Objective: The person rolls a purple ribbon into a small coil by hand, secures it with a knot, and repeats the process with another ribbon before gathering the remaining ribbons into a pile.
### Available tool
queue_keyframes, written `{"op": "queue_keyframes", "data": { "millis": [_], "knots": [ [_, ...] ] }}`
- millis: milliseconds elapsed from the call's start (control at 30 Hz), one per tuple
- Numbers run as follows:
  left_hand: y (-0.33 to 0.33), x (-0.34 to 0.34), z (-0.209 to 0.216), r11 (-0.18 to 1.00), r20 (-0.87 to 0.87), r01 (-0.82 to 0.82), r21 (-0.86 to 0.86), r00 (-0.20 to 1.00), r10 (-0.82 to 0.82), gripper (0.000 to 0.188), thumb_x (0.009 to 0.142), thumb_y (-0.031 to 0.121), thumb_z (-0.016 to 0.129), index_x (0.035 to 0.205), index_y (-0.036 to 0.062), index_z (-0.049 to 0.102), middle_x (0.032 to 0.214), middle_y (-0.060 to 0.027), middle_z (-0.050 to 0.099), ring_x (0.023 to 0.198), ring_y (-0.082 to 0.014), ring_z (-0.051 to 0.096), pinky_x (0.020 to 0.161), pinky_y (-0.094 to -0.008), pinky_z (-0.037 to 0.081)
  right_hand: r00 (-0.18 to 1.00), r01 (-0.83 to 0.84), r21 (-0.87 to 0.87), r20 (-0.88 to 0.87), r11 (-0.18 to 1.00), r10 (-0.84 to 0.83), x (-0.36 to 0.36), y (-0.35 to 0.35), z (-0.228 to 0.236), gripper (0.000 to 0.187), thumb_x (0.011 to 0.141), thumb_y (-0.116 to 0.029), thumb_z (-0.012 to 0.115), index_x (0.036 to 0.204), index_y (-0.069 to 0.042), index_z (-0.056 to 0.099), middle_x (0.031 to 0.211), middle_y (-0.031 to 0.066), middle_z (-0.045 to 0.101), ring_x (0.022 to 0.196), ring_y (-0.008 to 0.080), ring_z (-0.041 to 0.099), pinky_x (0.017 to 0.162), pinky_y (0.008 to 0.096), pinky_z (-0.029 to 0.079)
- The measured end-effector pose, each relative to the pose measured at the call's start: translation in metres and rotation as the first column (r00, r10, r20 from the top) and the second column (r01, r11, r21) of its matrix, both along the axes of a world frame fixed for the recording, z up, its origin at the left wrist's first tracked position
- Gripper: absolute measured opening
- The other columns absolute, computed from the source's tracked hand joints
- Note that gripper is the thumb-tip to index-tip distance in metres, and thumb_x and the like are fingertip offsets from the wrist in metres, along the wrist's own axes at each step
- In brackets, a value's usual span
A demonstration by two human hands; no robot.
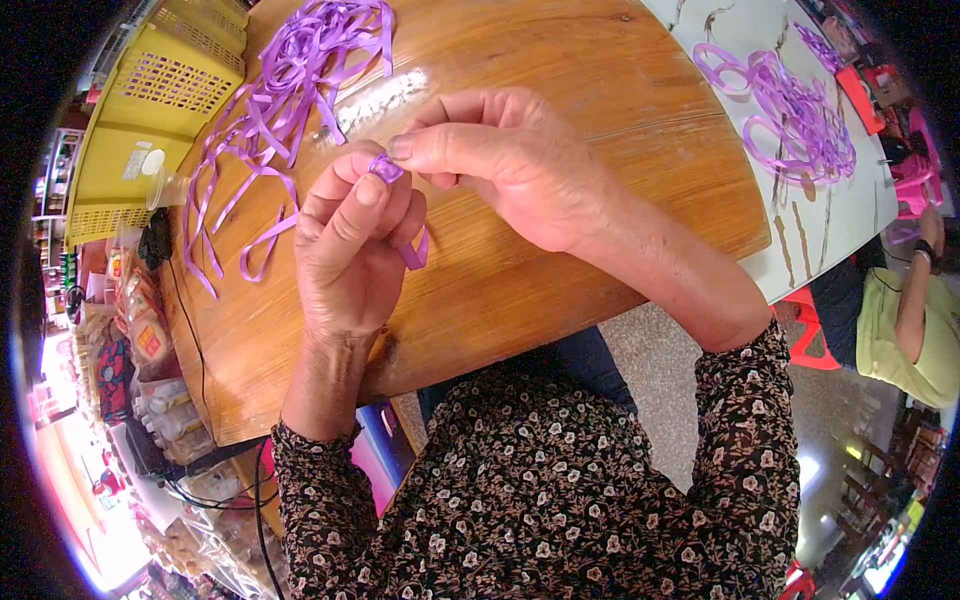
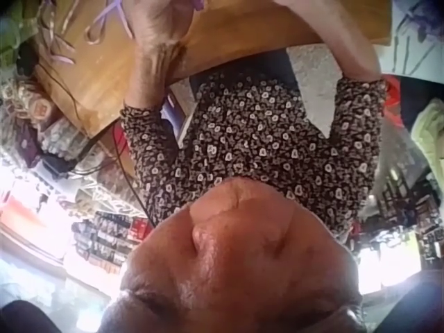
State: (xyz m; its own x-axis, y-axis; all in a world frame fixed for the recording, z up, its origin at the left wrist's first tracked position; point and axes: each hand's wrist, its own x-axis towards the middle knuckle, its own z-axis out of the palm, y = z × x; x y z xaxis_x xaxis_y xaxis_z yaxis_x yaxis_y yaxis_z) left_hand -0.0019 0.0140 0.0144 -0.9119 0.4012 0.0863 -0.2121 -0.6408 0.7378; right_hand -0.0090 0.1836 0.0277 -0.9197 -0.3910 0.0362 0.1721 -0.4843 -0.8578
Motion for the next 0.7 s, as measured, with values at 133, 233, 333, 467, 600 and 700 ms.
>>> {"op": "queue_keyframes", "data": {
  "millis": [133, 233, 333, 467, 600, 700],
  "knots": [
    [0.004, 0.003, 0.001, 0.987, -0.088, -0.116, -0.114, 0.990, 0.106, 0.009, 0.082, 0.001, 0.062, 0.091, 0.0014, 0.061, 0.085, 0.0007, 0.053, 0.062, -0.0052, 0.046, 0.050, -0.0176, 0.038, 0.999, -0.023, -0.037, 0.032, 0.999, 0.024, -0.001, 0.002, -0.003, 0.011, 0.084, -0.010, 0.058, 0.089, 0.000, 0.060, 0.080, 0.0011, 0.059, 0.076, 0.0075, 0.053, 0.072, 0.0219, 0.041],
    [0.003, 0.001, -0.002, 0.884, -0.527, -0.384, -0.269, 0.826, 0.198, 0.011, 0.081, -0.003, 0.062, 0.091, 0.0013, 0.061, 0.085, 0.0012, 0.053, 0.062, -0.0042, 0.046, 0.050, -0.0174, 0.038, 0.992, 0.070, 0.108, -0.116, 0.992, -0.057, 0.006, -0.002, 0.007, 0.010, 0.084, -0.009, 0.058, 0.089, 0.000, 0.059, 0.080, 0.0009, 0.059, 0.076, 0.0073, 0.053, 0.072, 0.0218, 0.041],
    [0.006, 0.006, 0.004, 0.916, -0.350, -0.287, -0.280, 0.919, 0.181, 0.012, 0.080, -0.005, 0.061, 0.090, 0.0004, 0.060, 0.085, 0.0010, 0.053, 0.063, -0.0032, 0.046, 0.049, -0.0167, 0.039, 0.967, 0.172, 0.211, -0.224, 0.962, -0.124, 0.005, -0.003, 0.006, 0.010, 0.084, -0.008, 0.058, 0.088, 0.001, 0.059, 0.080, 0.0005, 0.058, 0.076, 0.0067, 0.052, 0.070, 0.0214, 0.041],
    [0.005, 0.005, 0.001, 0.976, -0.101, -0.167, -0.141, 0.983, 0.153, 0.010, 0.081, -0.001, 0.062, 0.090, 0.0011, 0.060, 0.082, 0.0011, 0.053, 0.061, -0.0045, 0.048, 0.047, -0.0166, 0.038, 1.000, 0.008, 0.035, -0.008, 0.999, -0.008, -0.003, -0.001, -0.002, 0.011, 0.084, -0.009, 0.059, 0.088, 0.002, 0.058, 0.081, 0.0006, 0.057, 0.075, 0.0062, 0.051, 0.068, 0.0208, 0.040],
    [0.001, 0.003, -0.001, 0.996, 0.014, -0.081, -0.030, 0.997, 0.081, 0.011, 0.081, 0.003, 0.063, 0.091, 0.0022, 0.059, 0.078, 0.0015, 0.054, 0.058, -0.0058, 0.049, 0.045, -0.0168, 0.037, 0.991, 0.063, 0.133, -0.126, 0.989, -0.046, 0.001, -0.004, 0.006, 0.010, 0.086, -0.008, 0.058, 0.090, 0.002, 0.059, 0.082, 0.0013, 0.058, 0.078, 0.0066, 0.053, 0.070, 0.0209, 0.043],
    [-0.001, 0.003, 0.000, 0.996, -0.001, -0.086, -0.012, 0.996, 0.086, 0.011, 0.081, 0.004, 0.063, 0.092, 0.0023, 0.059, 0.078, 0.0013, 0.054, 0.058, -0.0061, 0.049, 0.045, -0.0172, 0.037, 0.963, 0.126, 0.180, -0.260, 0.976, -0.076, 0.005, -0.008, 0.008, 0.008, 0.086, -0.004, 0.058, 0.091, 0.002, 0.059, 0.084, 0.0017, 0.058, 0.083, 0.0070, 0.054, 0.074, 0.0209, 0.045]
  ]
}}
